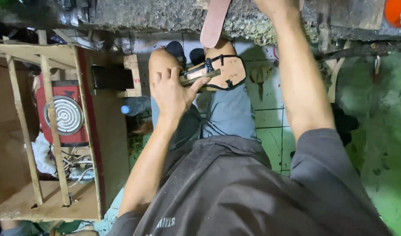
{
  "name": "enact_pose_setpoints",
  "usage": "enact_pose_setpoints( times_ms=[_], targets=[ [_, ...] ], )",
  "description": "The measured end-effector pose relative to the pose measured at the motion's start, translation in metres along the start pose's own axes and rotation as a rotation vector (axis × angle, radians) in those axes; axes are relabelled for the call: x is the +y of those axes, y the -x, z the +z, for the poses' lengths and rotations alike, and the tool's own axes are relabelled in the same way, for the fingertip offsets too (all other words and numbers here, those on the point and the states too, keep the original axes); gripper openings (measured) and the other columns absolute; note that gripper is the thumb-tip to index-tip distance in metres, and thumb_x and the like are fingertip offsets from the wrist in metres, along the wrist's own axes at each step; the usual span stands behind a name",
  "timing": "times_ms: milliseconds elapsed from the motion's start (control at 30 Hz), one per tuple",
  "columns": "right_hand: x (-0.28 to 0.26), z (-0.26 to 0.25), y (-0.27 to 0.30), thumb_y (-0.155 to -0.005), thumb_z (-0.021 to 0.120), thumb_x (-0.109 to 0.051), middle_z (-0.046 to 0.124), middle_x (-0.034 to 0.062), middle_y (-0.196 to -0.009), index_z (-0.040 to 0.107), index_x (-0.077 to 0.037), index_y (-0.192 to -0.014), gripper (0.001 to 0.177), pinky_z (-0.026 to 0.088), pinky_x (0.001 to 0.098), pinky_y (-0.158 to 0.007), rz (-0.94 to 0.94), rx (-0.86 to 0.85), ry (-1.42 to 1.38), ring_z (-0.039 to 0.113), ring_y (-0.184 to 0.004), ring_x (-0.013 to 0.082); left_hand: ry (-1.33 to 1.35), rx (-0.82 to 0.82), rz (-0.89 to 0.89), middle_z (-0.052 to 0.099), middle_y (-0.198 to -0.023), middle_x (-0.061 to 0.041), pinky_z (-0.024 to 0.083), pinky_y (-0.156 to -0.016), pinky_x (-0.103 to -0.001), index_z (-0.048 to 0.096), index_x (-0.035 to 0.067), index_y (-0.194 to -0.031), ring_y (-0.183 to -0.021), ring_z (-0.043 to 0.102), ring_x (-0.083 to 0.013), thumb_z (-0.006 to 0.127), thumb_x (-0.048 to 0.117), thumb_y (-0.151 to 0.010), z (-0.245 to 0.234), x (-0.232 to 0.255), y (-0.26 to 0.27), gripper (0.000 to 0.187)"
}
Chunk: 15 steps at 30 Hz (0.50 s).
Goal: Assembling a sandal by stretching and securing straps over a shoe last using a hammer and manual tensioning.
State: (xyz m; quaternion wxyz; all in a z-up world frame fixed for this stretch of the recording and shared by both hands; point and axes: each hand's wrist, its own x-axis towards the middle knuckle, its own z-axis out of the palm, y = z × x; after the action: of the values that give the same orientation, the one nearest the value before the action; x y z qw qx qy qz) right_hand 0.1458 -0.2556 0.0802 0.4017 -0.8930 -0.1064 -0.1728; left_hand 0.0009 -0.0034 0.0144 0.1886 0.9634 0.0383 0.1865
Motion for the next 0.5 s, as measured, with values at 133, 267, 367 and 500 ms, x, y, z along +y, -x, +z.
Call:
enact_pose_setpoints(
  times_ms=[133, 267, 367, 500],
  targets=[
    [-0.002, -0.004, 0.008, -0.111, 0.068, -0.024, 0.067, 0.0144, -0.107, 0.061, -0.009, -0.130, 0.026, 0.050, 0.0440, -0.087, 0.011, 0.105, -0.227, 0.064, -0.095, 0.0297, 0.409, 0.037, -0.033, 0.061, -0.090, -0.003, 0.054, -0.081, -0.037, 0.068, 0.019, -0.111, -0.091, 0.065, -0.0286, 0.079, 0.041, -0.082, -0.019, -0.016, -0.002, 0.038],
    [-0.002, -0.006, 0.028, -0.111, 0.070, -0.018, 0.066, 0.0151, -0.100, 0.060, -0.008, -0.130, 0.024, 0.054, 0.0408, -0.080, 0.058, 0.191, -0.438, 0.063, -0.084, 0.0272, 0.874, -0.023, -0.275, 0.065, -0.112, -0.012, 0.046, -0.104, -0.039, 0.063, 0.008, -0.127, -0.114, 0.062, -0.0233, 0.059, 0.017, -0.106, -0.029, -0.037, 0.022, 0.023],
    [-0.010, -0.003, 0.038, -0.111, 0.071, -0.014, 0.065, 0.0157, -0.095, 0.059, -0.006, -0.130, 0.024, 0.057, 0.0386, -0.075, 0.082, 0.235, -0.587, 0.063, -0.077, 0.0255, 0.928, -0.143, -0.390, 0.058, -0.132, -0.011, 0.037, -0.112, -0.034, 0.055, 0.004, -0.130, -0.129, 0.052, -0.0225, 0.030, 0.041, -0.109, -0.041, -0.026, 0.023, 0.049],
    [-0.082, 0.030, 0.106, -0.088, 0.068, -0.002, 0.067, 0.0248, -0.069, 0.059, 0.001, -0.083, 0.011, 0.055, 0.0369, -0.041, 0.572, 0.039, -0.863, 0.067, -0.048, 0.0298, 1.142, -0.075, -0.361, 0.057, -0.135, -0.013, 0.025, -0.121, -0.037, 0.055, 0.007, -0.139, -0.135, 0.046, -0.0220, 0.021, 0.044, -0.113, -0.016, -0.047, 0.032, 0.057]
  ],
)
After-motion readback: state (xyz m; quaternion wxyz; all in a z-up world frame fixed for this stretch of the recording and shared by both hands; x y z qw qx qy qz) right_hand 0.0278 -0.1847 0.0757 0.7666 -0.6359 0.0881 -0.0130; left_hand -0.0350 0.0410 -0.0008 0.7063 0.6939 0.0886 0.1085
